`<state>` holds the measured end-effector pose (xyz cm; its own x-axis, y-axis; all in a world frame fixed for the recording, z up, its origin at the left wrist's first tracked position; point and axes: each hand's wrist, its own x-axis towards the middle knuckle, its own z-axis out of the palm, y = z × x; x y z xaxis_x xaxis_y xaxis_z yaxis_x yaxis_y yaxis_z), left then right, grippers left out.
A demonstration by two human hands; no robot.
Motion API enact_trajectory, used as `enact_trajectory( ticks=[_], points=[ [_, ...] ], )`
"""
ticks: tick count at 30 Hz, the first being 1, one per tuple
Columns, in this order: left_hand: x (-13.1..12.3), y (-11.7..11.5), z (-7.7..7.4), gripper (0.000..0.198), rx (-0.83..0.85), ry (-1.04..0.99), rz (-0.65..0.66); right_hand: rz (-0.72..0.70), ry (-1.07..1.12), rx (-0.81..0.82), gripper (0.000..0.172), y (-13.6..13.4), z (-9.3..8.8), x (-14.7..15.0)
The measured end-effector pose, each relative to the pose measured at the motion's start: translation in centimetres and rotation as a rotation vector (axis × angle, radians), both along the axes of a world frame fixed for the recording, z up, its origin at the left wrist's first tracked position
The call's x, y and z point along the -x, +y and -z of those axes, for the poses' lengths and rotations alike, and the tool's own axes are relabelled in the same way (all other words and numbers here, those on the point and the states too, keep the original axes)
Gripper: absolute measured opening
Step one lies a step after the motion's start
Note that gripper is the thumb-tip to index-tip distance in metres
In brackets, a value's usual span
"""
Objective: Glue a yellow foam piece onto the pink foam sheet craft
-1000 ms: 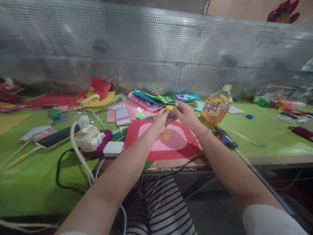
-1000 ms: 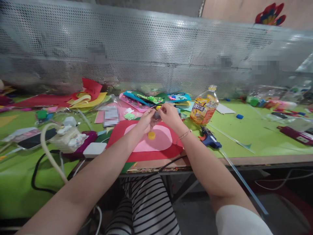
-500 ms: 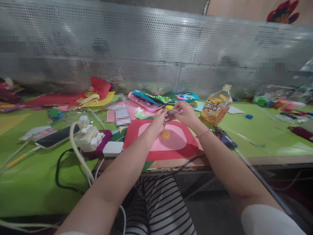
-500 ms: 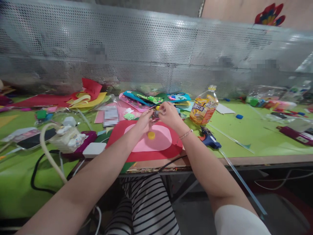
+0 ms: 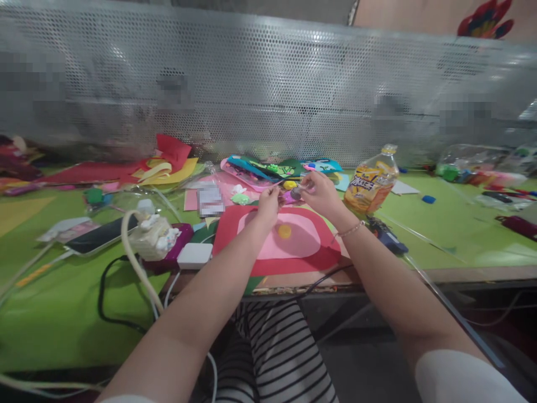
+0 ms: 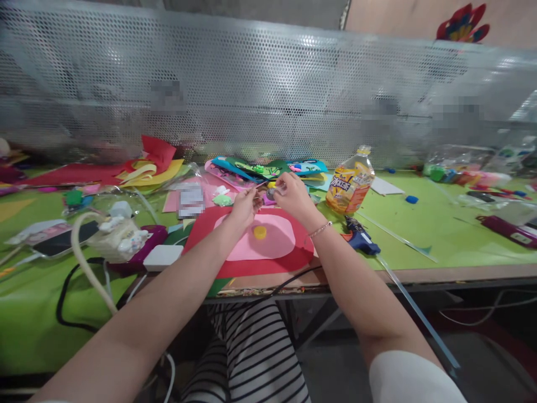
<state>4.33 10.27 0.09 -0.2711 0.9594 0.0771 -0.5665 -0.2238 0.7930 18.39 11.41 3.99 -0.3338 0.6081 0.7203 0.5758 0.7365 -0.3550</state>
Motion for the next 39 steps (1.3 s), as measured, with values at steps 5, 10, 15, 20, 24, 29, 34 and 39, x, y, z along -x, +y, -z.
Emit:
enact_trajectory(
  ticks=[5, 10, 15, 20, 24, 29, 34, 39],
  points=[
    [0.4, 0.5, 0.1, 0.021, -0.007, 0.057, -0.107, -0.001, -0.007, 0.009, 0.014, 0.1, 0.1, 0.1],
    [0.9, 0.7, 0.0, 0.024, 0.028, 0.056, -0.207, 0.018, 0.014, -0.007, 0.013, -0.1, -0.2, -0.1],
    [1.8, 1.5, 0.3, 0.028, 0.058, 0.062, -0.342, 0.040, 0.030, -0.018, 0.013, -0.2, -0.5, -0.3],
    [2.1, 1.5, 0.2, 0.022, 0.048, 0.011, -0.298, 0.048, 0.041, -0.033, 0.013, -0.1, -0.5, -0.3],
    [2.3, 1.5, 0.0, 0.018, 0.056, 0.012, -0.249, 0.039, 0.042, -0.038, 0.013, -0.1, -0.5, -0.3],
    [3.1, 2.2, 0.4, 0.013, 0.078, 0.066, -0.227, 0.038, 0.047, -0.065, 0.013, 0.0, -0.4, -0.3],
    [4.0, 2.7, 0.6, 0.011, 0.158, 0.252, -0.278, 0.044, 0.042, -0.068, 0.013, -0.1, -0.4, -0.2],
    [4.3, 2.7, 0.4, 0.031, 0.138, 0.332, -0.282, 0.035, 0.050, -0.066, 0.013, 0.0, -0.4, -0.2]
  ],
)
